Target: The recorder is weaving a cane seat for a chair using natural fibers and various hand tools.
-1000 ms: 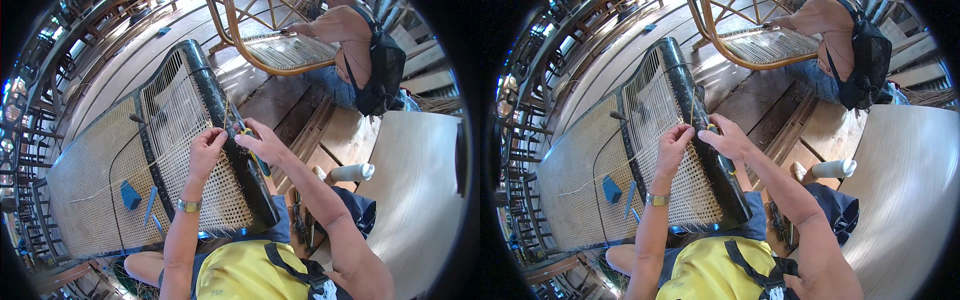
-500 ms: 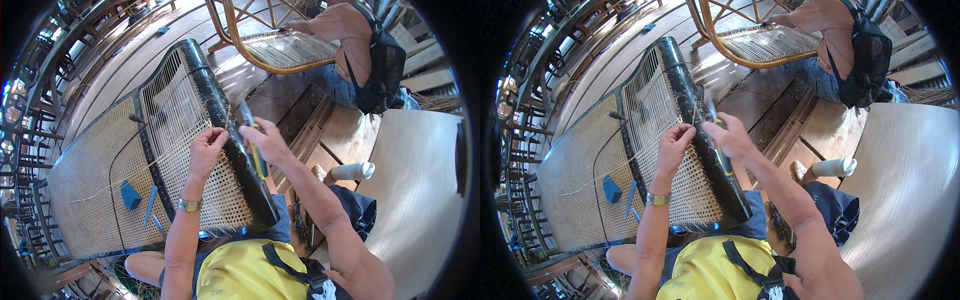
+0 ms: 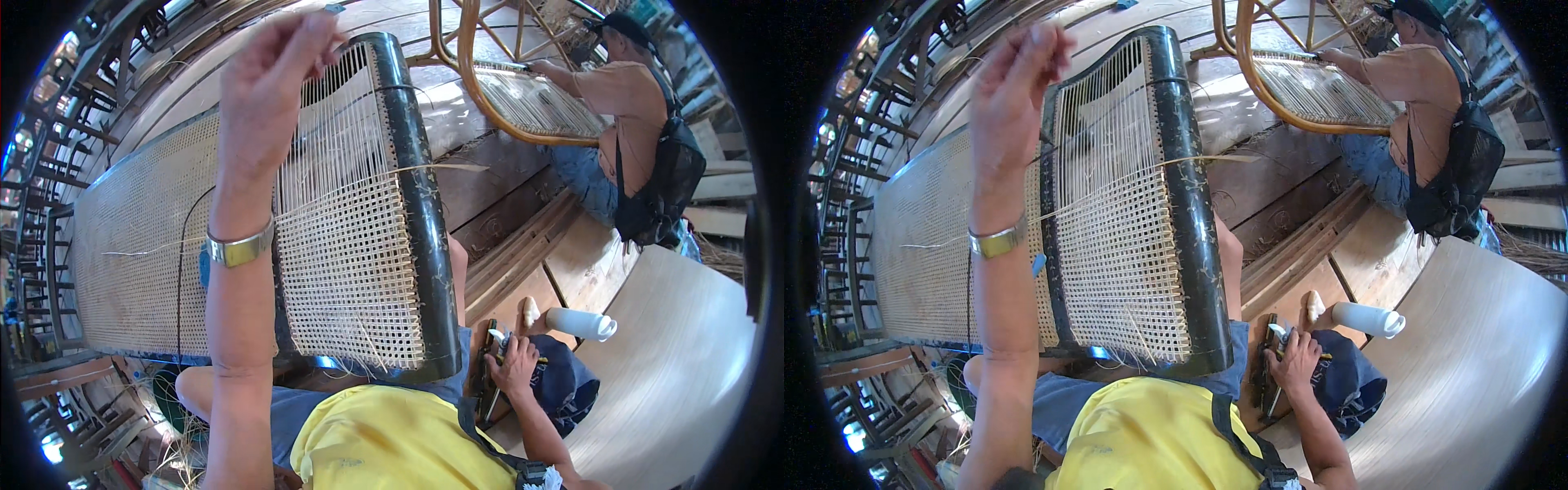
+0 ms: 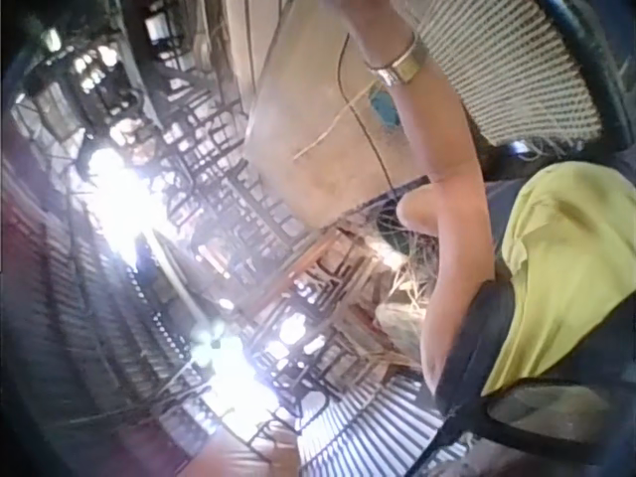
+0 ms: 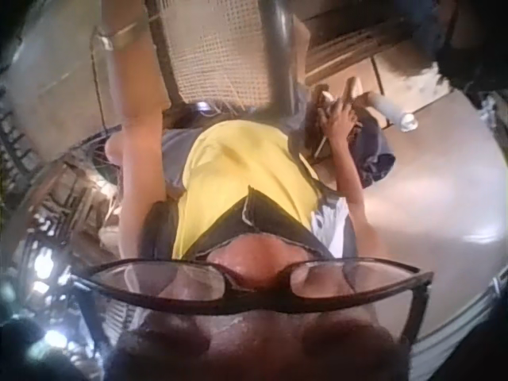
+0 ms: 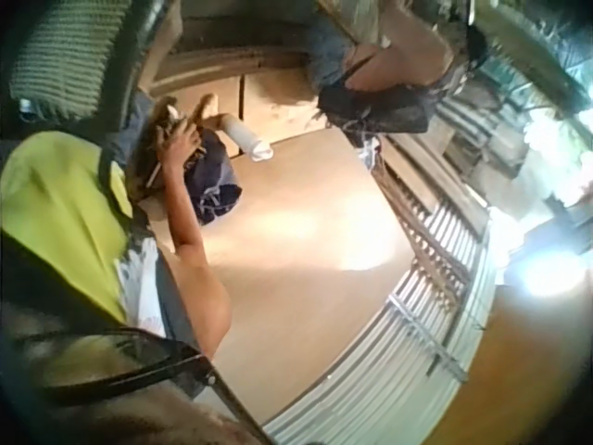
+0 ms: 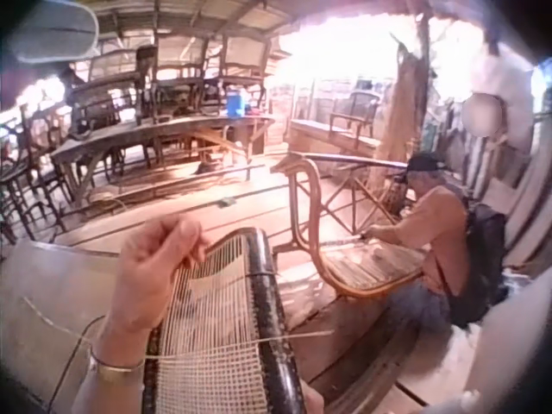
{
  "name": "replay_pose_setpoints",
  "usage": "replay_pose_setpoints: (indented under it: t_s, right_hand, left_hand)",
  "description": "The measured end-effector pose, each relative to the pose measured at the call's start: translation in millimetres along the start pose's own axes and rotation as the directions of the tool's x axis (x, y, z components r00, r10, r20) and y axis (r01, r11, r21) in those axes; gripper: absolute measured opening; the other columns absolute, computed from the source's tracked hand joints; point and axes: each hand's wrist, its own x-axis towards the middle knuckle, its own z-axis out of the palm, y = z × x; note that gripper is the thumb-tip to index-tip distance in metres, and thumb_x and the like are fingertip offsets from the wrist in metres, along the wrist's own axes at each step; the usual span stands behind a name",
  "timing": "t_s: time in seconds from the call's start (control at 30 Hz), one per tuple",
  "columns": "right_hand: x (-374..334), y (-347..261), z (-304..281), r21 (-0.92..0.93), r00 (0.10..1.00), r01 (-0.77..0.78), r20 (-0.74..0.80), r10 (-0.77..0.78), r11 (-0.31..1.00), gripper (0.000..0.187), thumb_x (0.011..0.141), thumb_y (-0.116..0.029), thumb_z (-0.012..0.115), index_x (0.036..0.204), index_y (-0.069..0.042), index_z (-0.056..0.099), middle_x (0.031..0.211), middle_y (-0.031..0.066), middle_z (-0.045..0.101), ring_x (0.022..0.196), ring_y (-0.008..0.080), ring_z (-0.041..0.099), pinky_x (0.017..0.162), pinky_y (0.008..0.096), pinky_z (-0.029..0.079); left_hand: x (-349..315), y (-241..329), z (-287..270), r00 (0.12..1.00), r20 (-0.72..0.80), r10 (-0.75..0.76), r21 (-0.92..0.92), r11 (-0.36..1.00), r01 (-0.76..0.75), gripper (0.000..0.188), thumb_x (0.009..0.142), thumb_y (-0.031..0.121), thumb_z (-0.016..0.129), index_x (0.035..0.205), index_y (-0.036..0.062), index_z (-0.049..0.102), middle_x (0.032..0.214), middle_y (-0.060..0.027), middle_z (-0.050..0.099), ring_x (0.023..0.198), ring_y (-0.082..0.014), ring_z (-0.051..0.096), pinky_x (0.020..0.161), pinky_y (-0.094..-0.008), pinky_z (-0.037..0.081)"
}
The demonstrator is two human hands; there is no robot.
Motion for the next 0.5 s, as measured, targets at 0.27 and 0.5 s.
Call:
replay_pose_setpoints:
  t_s: [0.27,0.5]
  right_hand:
    - [102.2,-103.3,-136.0,0.518,0.892,0.428,-0.374,-0.254,0.741,0.052,0.093,-0.012,0.071,0.138,0.003,0.049,0.128,0.0213,0.054,0.090,0.0251,0.064,0.078,0.0359,0.054]
    - [246.2,-225.3,-183.9,0.312,0.733,0.644,-0.513,-0.447,0.698,0.041,0.100,-0.023,0.065,0.135,-0.002,0.055,0.137,0.0224,0.056,0.089,0.0384,0.070,0.078,0.0464,0.056]
  left_hand:
    - [-222.0,-149.1,-135.0,0.789,-0.229,-0.571,0.517,0.615,0.595,0.031,0.097,0.020,0.071,0.122,0.0021,0.070,0.105,-0.0094,0.075,0.092,-0.0188,0.069,0.083,-0.0332,0.054]
    - [-243.6,-141.2,-190.2,0.835,-0.195,-0.514,0.969,0.031,0.245,0.025,0.094,0.026,0.069,0.114,0.0125,0.073,0.123,-0.0128,0.070,0.109,-0.0338,0.066,0.098,-0.0510,0.044]
